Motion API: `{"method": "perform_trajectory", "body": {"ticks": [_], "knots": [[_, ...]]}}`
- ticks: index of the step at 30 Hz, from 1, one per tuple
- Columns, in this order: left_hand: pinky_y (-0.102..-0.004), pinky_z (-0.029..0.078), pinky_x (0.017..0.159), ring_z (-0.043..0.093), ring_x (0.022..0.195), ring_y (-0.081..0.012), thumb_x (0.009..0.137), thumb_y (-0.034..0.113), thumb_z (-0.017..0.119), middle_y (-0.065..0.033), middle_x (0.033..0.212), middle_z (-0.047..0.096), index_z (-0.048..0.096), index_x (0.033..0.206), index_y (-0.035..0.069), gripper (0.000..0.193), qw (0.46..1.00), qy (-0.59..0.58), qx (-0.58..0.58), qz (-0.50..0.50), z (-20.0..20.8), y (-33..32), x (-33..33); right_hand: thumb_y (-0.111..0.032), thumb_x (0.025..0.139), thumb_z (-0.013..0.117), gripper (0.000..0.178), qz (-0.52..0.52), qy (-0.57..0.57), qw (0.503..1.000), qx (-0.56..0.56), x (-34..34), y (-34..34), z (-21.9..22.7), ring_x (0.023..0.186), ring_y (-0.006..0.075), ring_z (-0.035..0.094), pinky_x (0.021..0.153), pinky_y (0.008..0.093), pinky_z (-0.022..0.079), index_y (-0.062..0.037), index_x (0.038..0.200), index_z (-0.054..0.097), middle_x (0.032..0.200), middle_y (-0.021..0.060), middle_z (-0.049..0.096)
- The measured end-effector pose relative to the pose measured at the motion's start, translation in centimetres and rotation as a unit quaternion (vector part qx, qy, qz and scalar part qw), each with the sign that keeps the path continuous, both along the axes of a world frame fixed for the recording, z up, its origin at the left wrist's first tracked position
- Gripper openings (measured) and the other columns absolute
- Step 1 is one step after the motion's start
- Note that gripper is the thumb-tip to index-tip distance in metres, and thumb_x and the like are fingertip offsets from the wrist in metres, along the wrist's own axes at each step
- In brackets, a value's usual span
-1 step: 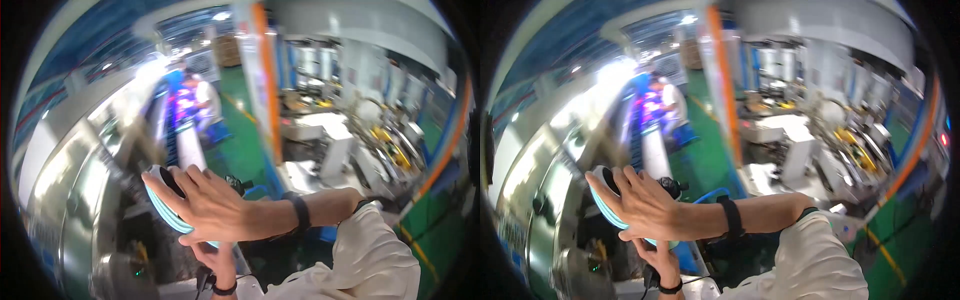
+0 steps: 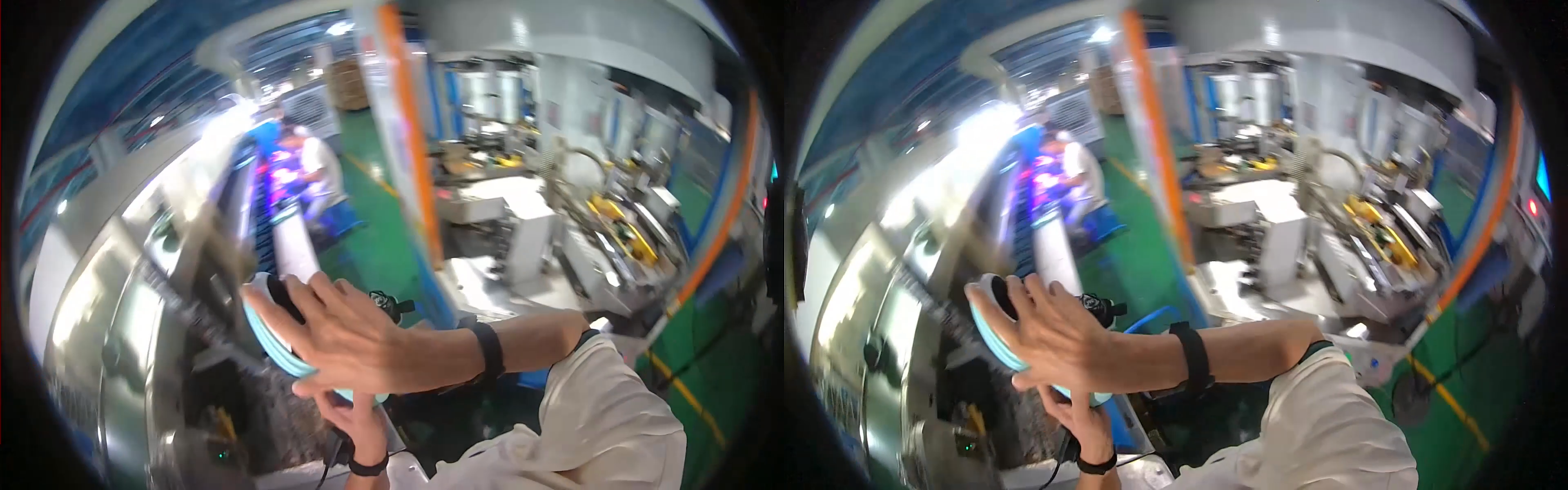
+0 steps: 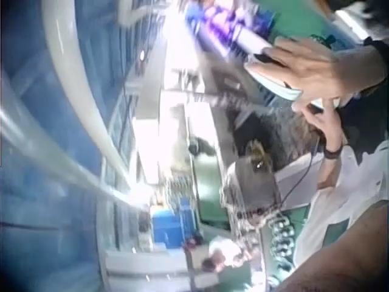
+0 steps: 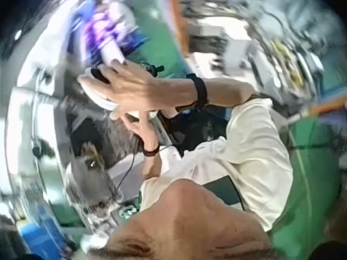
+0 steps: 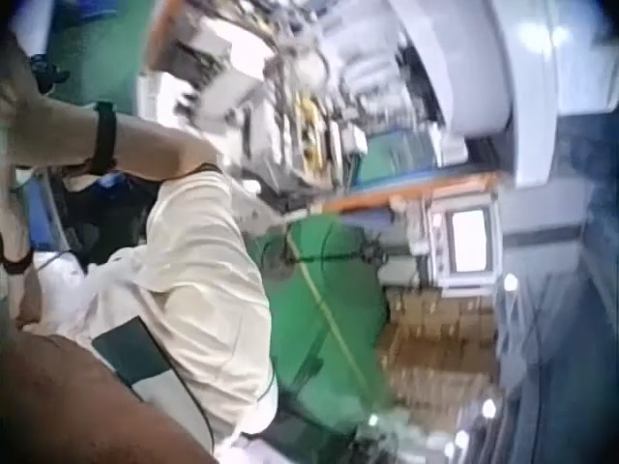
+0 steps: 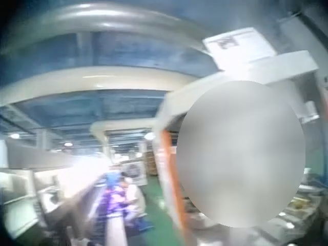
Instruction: Operating a shoe lasting machine to press and shape shoe uppers before transferring them to a conveyor belt.
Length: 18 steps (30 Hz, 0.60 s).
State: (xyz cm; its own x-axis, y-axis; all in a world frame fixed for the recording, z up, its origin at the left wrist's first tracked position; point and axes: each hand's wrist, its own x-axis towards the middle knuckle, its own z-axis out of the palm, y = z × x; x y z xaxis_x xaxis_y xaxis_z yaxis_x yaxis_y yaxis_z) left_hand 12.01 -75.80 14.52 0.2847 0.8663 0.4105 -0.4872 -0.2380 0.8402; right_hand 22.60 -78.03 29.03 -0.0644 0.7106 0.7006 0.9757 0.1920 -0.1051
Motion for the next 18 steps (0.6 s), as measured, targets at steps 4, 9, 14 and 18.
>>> {"method": "perform_trajectory", "body": {"ticks": [4, 9, 14, 18], "knots": [[-0.0376, 0.046, 0.098, 0.058, 0.112, -0.0217, 0.093, 0.015, 0.061, -0.0108, 0.126, 0.056, 0.043, 0.139, 0.002, 0.051, 0.963, -0.087, -0.142, -0.210, -0.4, -7.2, 9.2, -0.046, 0.072, 0.080, 0.094, -0.090, 0.175, 0.980, -0.004, 12.9, -13.8, -3.1, 0.113, 0.0350, 0.057, 0.093, 0.0424, 0.048, 0.0037, 0.141, 0.040, 0.129, 0.0240, 0.054], [-0.0325, 0.047, 0.098, 0.057, 0.114, -0.0189, 0.095, 0.008, 0.056, -0.0106, 0.126, 0.057, 0.039, 0.142, 0.002, 0.050, 0.934, 0.035, -0.103, -0.341, -0.9, -20.0, 22.2, -0.030, 0.077, 0.082, 0.078, 0.086, 0.652, 0.748, 0.090, 23.1, -30.9, -14.5, 0.108, 0.0159, 0.059, 0.095, 0.0309, 0.048, -0.0005, 0.139, 0.045, 0.123, 0.0098, 0.060], [-0.0373, 0.037, 0.108, 0.046, 0.131, -0.0241, 0.093, 0.022, 0.065, -0.0168, 0.144, 0.046, 0.022, 0.153, 0.001, 0.077, 0.820, 0.225, 0.014, -0.527, -3.0, -29.6, 32.0, -0.009, 0.070, 0.081, 0.061, -0.170, 0.701, 0.647, 0.248, 29.5, -44.7, -20.8, 0.100, 0.0131, 0.059, 0.093, 0.0291, 0.047, 0.0004, 0.125, 0.057, 0.111, 0.0049, 0.064], [-0.0357, 0.042, 0.104, 0.051, 0.128, -0.0272, 0.093, 0.033, 0.065, -0.0198, 0.141, 0.049, 0.032, 0.147, -0.005, 0.073, 0.771, 0.318, 0.011, -0.551, -7.5, -32.8, 44.5, -0.008, 0.070, 0.078, 0.060, -0.277, 0.650, 0.628, 0.326, 33.4, -55.3, -23.7, 0.099, 0.0144, 0.059, 0.093, 0.0293, 0.047, -0.0007, 0.125, 0.057, 0.109, 0.0045, 0.064]]}}
